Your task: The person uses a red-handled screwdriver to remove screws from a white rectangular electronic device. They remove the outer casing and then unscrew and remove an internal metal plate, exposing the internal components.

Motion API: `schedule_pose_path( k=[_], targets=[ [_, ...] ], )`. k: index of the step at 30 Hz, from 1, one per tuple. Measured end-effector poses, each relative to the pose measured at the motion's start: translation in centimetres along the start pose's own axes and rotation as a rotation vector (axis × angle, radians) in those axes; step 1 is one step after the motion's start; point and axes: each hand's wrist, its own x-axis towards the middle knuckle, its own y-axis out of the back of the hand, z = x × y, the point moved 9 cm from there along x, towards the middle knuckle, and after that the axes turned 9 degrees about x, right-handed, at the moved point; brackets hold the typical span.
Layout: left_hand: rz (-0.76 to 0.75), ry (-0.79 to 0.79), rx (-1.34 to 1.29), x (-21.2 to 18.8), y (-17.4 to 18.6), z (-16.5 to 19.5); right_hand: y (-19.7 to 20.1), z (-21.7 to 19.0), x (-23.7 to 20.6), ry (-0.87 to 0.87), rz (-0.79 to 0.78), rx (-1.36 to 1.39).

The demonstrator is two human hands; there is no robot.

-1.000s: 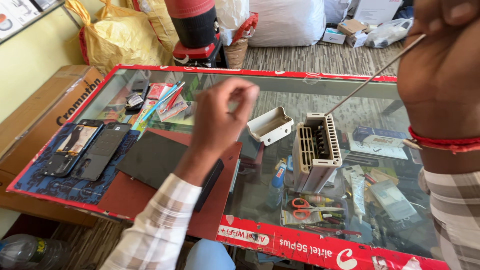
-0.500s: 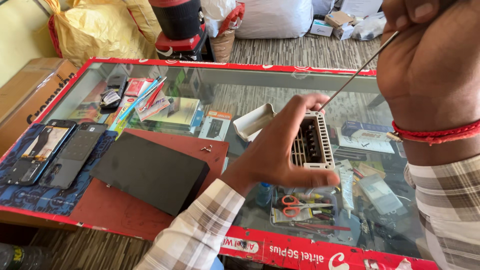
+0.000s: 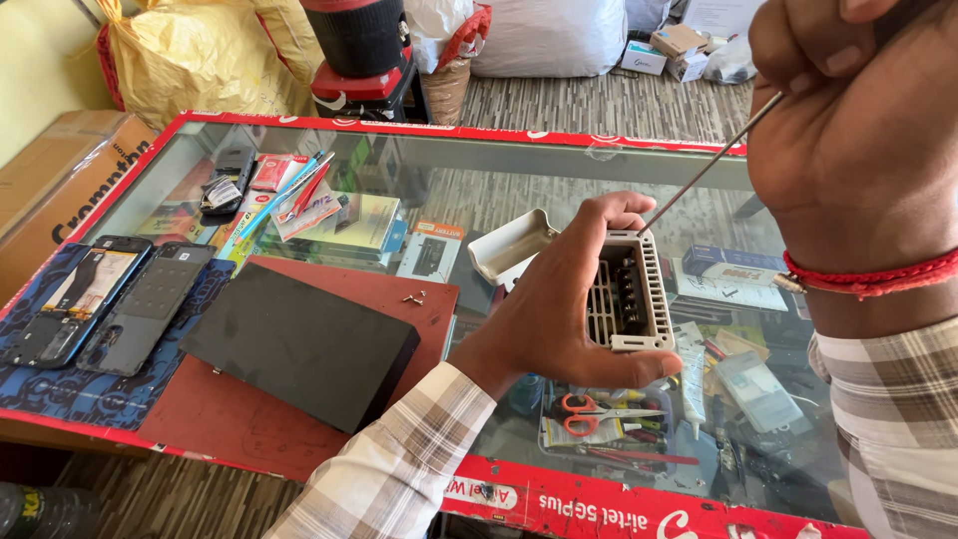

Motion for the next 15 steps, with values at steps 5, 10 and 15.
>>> schedule_pose_path(
  k=[5,10,15],
  targets=[
    [0.007,-0.001,0.016,-0.07,0.08,0.5,0.23,-0.11,0.02,-0.008,0.0,-0.025],
    [0.018,0.007,0.017,-0.02,0.11,0.56,0.41,-0.19,0.09,-0.024,-0.003,-0.045],
    [0.034,-0.021,-0.055,0.02,-0.05,0.72,0.55,-0.26,0.13,-0.032,-0.004,-0.057]
  ],
)
